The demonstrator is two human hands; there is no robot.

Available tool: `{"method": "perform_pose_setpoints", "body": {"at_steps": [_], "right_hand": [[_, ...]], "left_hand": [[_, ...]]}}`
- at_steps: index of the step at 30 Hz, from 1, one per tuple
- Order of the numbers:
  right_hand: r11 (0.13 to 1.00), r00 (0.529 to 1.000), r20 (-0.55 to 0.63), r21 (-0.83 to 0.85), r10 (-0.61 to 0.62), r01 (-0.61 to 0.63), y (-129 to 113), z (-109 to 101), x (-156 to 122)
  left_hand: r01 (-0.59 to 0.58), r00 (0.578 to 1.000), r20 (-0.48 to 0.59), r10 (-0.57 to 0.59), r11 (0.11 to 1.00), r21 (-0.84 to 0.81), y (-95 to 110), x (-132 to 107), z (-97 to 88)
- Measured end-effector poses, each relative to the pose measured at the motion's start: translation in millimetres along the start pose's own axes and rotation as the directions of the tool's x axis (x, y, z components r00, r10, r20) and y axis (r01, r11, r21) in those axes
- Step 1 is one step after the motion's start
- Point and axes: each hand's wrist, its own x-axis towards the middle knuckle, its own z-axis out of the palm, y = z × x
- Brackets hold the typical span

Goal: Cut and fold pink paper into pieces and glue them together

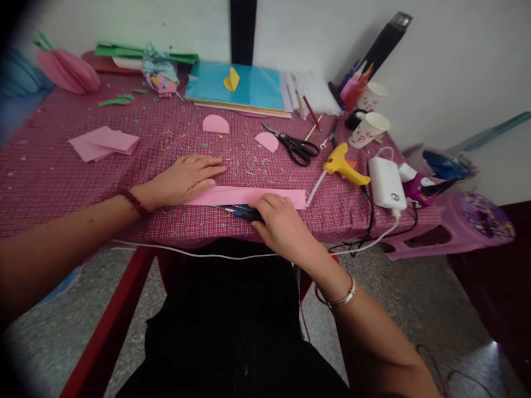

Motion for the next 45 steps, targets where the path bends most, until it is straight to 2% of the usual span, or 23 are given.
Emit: {"method": "perform_pose_setpoints", "body": {"at_steps": [6, 13, 16, 18, 21, 24, 28, 33, 42, 45], "right_hand": [[0.999, 0.999, 0.009, -0.003, -0.034, 0.034, -11.5, 7.3, 20.7], [0.999, 1.000, 0.008, 0.037, -0.030, 0.030, -6.5, 7.6, 6.9], [0.999, 0.999, 0.016, 0.035, -0.029, 0.028, -5.4, 7.4, 7.2], [0.999, 0.999, 0.023, 0.033, -0.028, 0.027, -5.9, 7.2, 8.9], [0.999, 0.999, 0.029, 0.026, -0.028, 0.027, -6.3, 7.0, 9.7], [0.999, 0.999, 0.023, 0.026, -0.030, 0.030, -5.1, 7.3, 8.4], [0.999, 0.999, 0.021, 0.029, -0.028, 0.027, -5.7, 7.8, 10.6], [0.999, 0.999, 0.030, -0.001, -0.034, 0.034, -16.3, 8.7, 26.0], [0.998, 0.998, 0.015, 0.014, -0.057, 0.057, -21.1, 14.3, 22.7], [0.999, 0.999, 0.019, 0.002, -0.048, 0.048, -25.8, 16.5, 30.0]], "left_hand": [[-0.005, 1.000, -0.010, 0.005, 1.000, -0.001, 1.1, -0.2, 0.0], [-0.007, 1.000, -0.024, 0.006, 1.000, -0.029, -0.7, 0.0, 1.6], [0.001, 1.000, -0.016, -0.003, 0.996, -0.091, -4.6, 2.5, -3.3], [-0.032, 0.999, 0.003, 0.033, 0.992, -0.120, -7.4, 4.3, -8.7], [-0.115, 0.992, 0.033, 0.118, 0.990, -0.080, -11.3, 5.2, -14.0], [-0.147, 0.988, 0.051, 0.148, 0.989, -0.019, -15.4, 3.4, -11.2], [-0.124, 0.991, 0.065, 0.121, 0.991, 0.041, -19.5, 0.9, -3.3], [-0.101, 0.990, 0.101, 0.093, 0.992, 0.073, -19.3, 1.7, -1.2], [-0.105, 0.991, 0.087, 0.100, 0.993, 0.054, -19.9, 0.8, -1.5], [-0.098, 0.992, 0.084, 0.093, 0.994, 0.051, -19.3, 0.9, -1.7]]}}
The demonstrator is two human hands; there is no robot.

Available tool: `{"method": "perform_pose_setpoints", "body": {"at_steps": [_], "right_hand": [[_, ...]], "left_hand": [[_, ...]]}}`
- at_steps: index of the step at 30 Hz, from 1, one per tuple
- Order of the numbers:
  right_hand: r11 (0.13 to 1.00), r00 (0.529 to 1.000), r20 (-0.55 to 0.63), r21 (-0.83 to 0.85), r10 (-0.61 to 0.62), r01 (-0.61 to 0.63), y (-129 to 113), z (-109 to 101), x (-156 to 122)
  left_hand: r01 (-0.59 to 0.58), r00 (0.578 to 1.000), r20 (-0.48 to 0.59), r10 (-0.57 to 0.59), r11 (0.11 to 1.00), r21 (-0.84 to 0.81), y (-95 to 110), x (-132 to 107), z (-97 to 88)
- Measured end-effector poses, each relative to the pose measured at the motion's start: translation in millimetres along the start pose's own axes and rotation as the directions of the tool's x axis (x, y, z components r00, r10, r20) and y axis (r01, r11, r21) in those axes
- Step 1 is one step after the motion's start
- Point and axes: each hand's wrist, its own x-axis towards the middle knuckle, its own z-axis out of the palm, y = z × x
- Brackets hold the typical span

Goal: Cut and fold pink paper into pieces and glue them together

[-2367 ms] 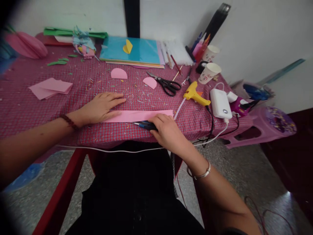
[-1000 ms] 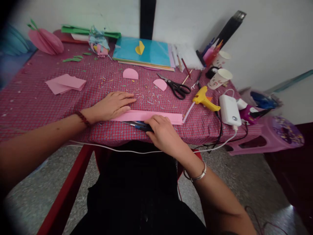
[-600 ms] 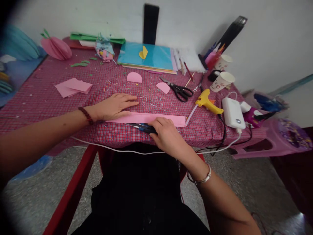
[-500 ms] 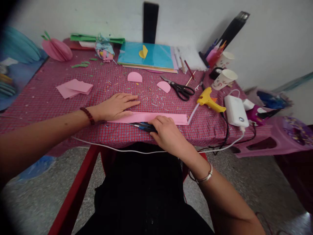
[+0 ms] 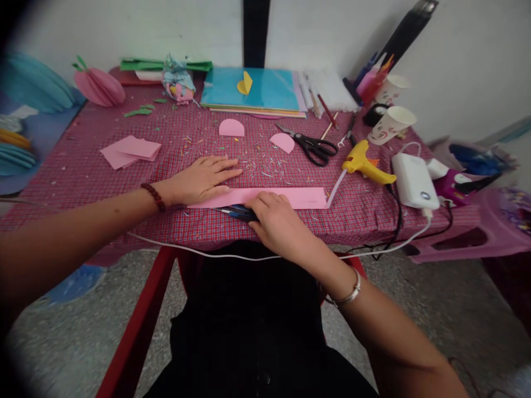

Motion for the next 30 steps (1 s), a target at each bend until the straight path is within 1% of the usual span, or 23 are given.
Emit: {"method": "perform_pose_setpoints", "body": {"at_steps": [4, 10, 16, 21, 24, 30], "right_hand": [[1.000, 0.999, 0.024, -0.016, -0.023, 0.023, -4.7, 1.1, 10.2], [0.999, 0.999, 0.028, -0.004, -0.037, 0.037, -3.2, -1.0, 6.5], [0.999, 0.999, 0.048, -0.049, -0.017, 0.019, -16.2, 3.2, 23.2], [0.999, 0.999, 0.033, -0.015, -0.040, 0.040, -17.1, 4.7, 17.2], [1.000, 0.999, 0.026, 0.001, -0.030, 0.030, -17.1, 5.2, 16.2], [1.000, 0.999, 0.044, -0.010, -0.015, 0.016, -32.1, 10.1, 29.2]], "left_hand": [[0.004, 1.000, 0.006, -0.004, 1.000, -0.012, -0.9, 0.8, 0.7], [-0.006, 1.000, 0.011, 0.006, 1.000, -0.019, -2.8, 1.9, 1.0], [0.012, 1.000, 0.028, -0.011, 1.000, -0.015, -0.7, 2.2, -0.4], [0.016, 1.000, 0.020, -0.015, 0.999, -0.036, -1.7, 2.5, 1.5], [0.013, 1.000, 0.008, -0.013, 0.999, -0.037, -1.5, 2.1, 1.7], [0.011, 1.000, 0.012, -0.011, 0.999, -0.031, 1.0, 2.1, 0.1]]}}
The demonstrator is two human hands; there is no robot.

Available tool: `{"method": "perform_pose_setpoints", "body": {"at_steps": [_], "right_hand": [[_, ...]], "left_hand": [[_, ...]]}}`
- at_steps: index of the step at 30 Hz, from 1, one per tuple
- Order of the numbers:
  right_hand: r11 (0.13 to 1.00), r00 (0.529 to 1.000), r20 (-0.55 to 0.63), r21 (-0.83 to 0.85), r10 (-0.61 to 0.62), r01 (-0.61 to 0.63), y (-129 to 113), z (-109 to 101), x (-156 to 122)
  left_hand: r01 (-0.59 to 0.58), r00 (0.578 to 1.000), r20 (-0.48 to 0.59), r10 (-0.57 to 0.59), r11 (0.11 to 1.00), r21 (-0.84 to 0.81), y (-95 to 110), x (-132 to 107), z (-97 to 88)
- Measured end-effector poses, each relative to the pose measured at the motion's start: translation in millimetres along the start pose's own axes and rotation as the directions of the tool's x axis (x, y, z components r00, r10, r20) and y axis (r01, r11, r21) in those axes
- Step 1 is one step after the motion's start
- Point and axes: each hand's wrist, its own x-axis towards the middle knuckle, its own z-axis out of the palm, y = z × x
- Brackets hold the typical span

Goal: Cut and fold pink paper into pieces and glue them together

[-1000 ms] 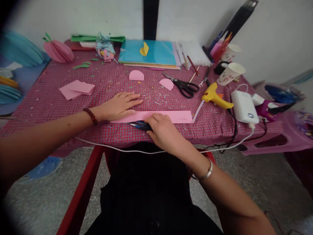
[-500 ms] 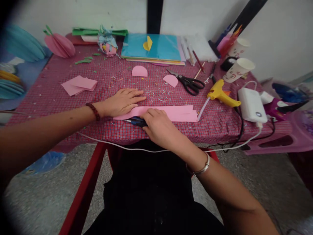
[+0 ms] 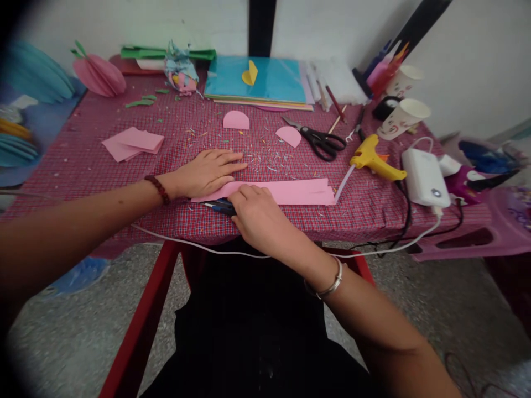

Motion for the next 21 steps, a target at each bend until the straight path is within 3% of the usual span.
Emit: {"method": "perform_pose_setpoints", "body": {"at_steps": [4, 7, 9, 11, 13, 17, 19, 21], "right_hand": [[0.982, 0.989, 0.082, 0.157, -0.123, 0.109, -6.1, -9.8, -15.9], [0.936, 0.982, 0.075, 0.324, -0.174, 0.141, 9.5, -32.7, -36.5], [0.930, 0.996, -0.047, 0.356, -0.079, 0.091, 33.5, -50.7, -44.9], [0.959, 0.979, -0.192, 0.285, 0.069, -0.012, 64.8, -64.3, -44.9], [0.975, 0.966, -0.206, 0.184, 0.158, -0.121, 97.2, -68.7, -36.7], [0.966, 0.956, -0.147, 0.071, 0.255, -0.247, 143.1, -52.7, -9.6], [0.965, 0.958, -0.114, 0.041, 0.264, -0.261, 149.2, -43.9, -0.7], [0.971, 0.956, -0.171, 0.050, 0.237, -0.232, 141.6, -42.9, -2.1]], "left_hand": [[-0.002, 1.000, -0.005, 0.002, 1.000, -0.025, -0.8, -1.3, 0.0], [-0.011, 0.999, -0.039, 0.008, 0.998, -0.068, -2.9, -3.3, -1.3], [-0.017, 0.990, -0.144, -0.002, 0.992, -0.129, -1.3, -3.4, -4.8], [-0.030, 0.956, -0.291, -0.026, 0.982, -0.185, 7.2, -1.4, -10.8], [-0.052, 0.941, -0.337, -0.022, 0.977, -0.207, 24.6, 2.5, -18.1], [0.040, 0.991, -0.118, -0.054, 0.992, -0.119, 73.2, 9.0, -27.7], [0.086, 0.995, -0.045, -0.088, 0.995, -0.047, 91.8, 9.1, -28.0], [0.113, 0.993, -0.024, -0.114, 0.993, -0.011, 101.7, 7.9, -26.4]]}}
